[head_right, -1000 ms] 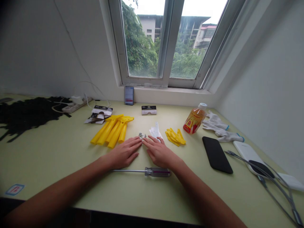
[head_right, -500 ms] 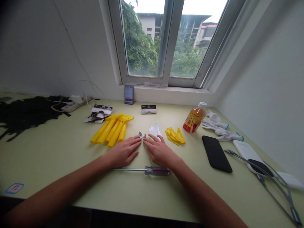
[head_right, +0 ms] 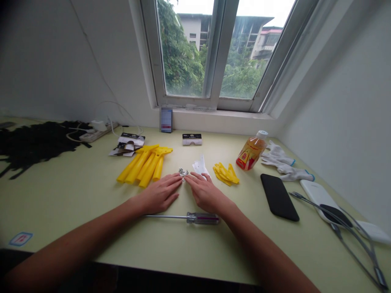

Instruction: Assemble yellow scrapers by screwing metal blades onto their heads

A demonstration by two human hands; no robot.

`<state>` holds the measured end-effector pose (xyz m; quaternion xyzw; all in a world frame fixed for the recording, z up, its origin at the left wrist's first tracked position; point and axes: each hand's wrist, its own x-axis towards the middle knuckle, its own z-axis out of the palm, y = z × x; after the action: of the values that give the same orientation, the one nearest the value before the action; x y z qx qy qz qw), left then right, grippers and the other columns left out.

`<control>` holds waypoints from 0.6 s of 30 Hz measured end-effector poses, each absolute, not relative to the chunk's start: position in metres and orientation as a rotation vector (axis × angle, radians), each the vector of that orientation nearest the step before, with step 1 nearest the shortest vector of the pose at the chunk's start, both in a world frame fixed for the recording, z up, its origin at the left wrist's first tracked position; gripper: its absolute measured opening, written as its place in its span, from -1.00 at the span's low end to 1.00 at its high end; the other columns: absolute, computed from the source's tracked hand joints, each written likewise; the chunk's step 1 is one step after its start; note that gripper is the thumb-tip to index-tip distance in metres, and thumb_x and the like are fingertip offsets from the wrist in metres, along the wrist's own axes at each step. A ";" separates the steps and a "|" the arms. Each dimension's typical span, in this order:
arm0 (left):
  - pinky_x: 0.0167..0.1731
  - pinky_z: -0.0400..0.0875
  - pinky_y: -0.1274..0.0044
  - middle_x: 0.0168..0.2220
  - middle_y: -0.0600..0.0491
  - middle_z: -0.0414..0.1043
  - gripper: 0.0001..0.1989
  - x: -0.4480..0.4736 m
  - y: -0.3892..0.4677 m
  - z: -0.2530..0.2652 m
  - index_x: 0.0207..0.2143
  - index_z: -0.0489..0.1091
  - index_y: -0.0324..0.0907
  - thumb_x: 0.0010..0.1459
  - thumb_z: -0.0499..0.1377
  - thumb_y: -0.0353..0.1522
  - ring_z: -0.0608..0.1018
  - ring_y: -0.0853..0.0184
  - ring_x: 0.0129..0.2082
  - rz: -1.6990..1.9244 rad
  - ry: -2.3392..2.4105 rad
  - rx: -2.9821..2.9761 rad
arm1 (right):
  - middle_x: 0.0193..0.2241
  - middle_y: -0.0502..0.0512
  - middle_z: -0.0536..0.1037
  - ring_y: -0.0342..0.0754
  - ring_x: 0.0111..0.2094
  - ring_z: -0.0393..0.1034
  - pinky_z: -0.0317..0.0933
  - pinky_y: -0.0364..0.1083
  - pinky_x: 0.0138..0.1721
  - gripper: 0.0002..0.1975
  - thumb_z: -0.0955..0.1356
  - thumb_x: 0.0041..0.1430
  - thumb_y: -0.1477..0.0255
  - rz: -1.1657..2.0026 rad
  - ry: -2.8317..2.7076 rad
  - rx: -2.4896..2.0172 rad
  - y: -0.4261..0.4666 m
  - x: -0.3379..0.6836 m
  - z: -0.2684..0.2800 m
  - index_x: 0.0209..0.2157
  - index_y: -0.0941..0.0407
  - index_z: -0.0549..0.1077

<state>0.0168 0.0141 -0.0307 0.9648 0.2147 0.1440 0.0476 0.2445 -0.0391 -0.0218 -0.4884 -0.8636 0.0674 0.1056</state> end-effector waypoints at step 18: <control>0.22 0.12 0.23 0.23 -0.15 0.20 -0.52 0.016 0.014 -0.027 0.23 0.13 -0.26 0.31 -0.08 -0.27 0.20 0.14 0.26 0.437 0.631 2.932 | 0.28 0.31 0.12 0.07 0.22 0.13 0.14 0.17 0.15 -0.24 0.13 0.13 0.64 0.273 -2.478 -1.352 -0.042 0.235 -0.025 0.35 0.17 -0.21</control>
<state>0.0158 0.0137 -0.0273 0.9659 0.2079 0.1438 0.0552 0.2354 -0.0424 -0.0253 -0.4712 -0.8636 0.0952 0.1520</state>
